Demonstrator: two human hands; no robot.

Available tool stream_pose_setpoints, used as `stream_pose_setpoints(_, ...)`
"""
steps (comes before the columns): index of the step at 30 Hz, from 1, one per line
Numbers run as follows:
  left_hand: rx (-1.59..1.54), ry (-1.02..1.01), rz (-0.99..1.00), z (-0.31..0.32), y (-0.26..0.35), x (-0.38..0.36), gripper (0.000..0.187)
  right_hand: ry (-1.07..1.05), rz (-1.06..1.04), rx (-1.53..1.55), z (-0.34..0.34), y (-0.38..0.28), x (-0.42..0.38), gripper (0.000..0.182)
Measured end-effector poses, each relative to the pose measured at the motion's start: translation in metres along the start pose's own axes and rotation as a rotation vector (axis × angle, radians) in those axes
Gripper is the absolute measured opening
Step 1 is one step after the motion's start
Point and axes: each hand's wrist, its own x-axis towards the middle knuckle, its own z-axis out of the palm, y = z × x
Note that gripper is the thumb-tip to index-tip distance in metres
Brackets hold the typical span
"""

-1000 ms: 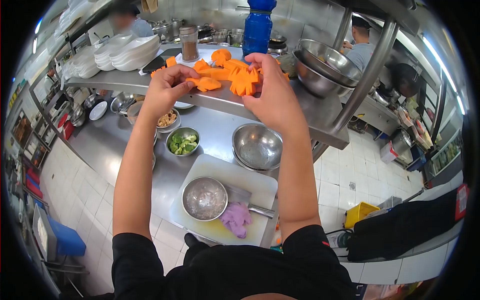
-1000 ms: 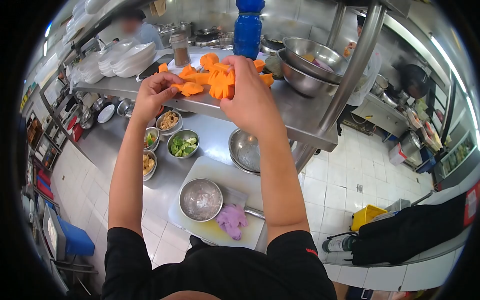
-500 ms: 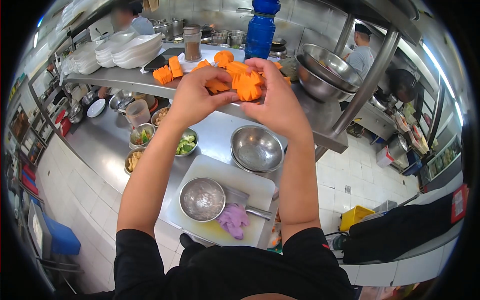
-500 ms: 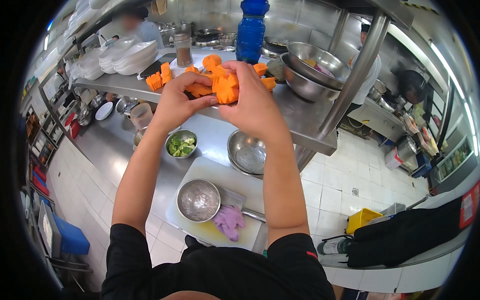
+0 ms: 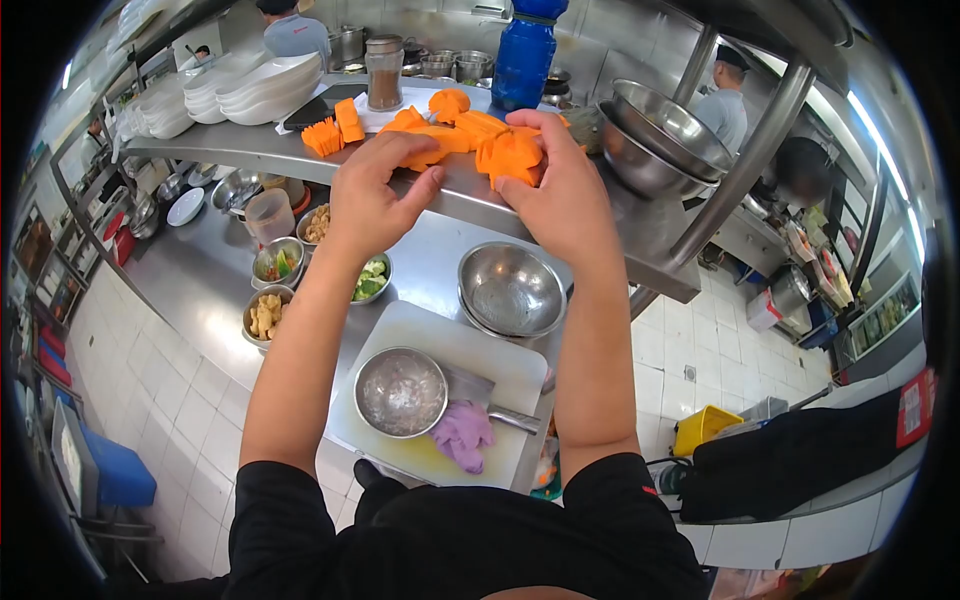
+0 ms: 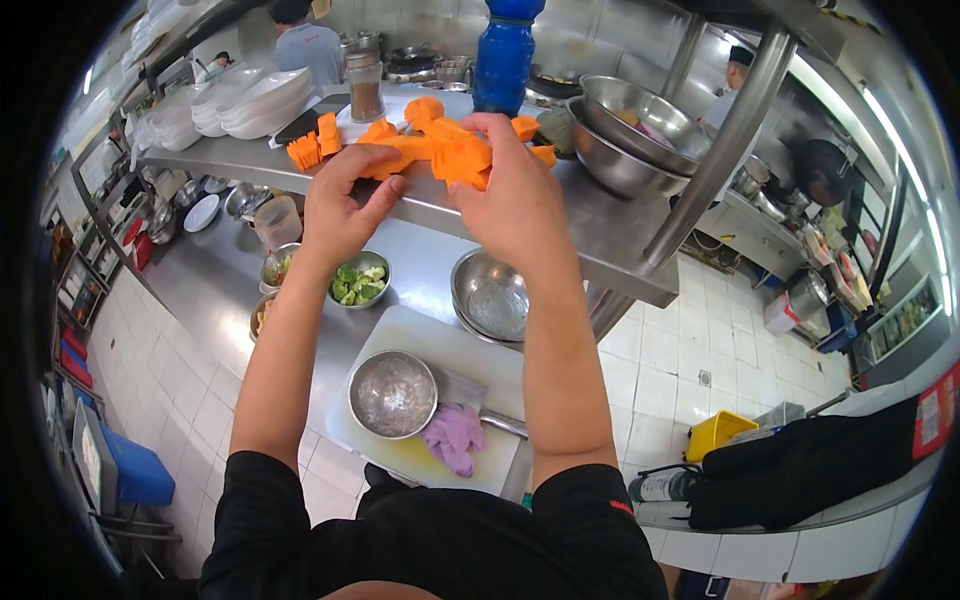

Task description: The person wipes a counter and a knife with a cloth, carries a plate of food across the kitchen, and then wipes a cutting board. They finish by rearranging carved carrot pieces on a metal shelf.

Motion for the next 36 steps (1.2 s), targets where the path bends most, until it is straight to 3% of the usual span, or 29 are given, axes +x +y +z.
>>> stream_pose_setpoints(11, 0.089, 0.239, 0.216, 0.016, -0.015, -0.003, 0.020, -0.008, -0.042, 0.036, 0.003, 0.010, 0.004, 0.056)
stream_pose_setpoints(21, 0.036, 0.249, 0.173, 0.015, -0.011, -0.004, 0.020, 0.014, -0.132, 0.174, 0.001, 0.016, 0.002, 0.060)
stream_pose_setpoints(29, 0.042, 0.250, 0.174, 0.015, -0.010, -0.005, 0.020, 0.089, -0.110, 0.372, -0.001, 0.021, 0.005, 0.051)
stream_pose_setpoints(36, 0.051, 0.246, 0.170, 0.016, -0.011, -0.005, 0.020, 0.139, -0.079, 0.377, -0.004, 0.016, 0.002, 0.056)
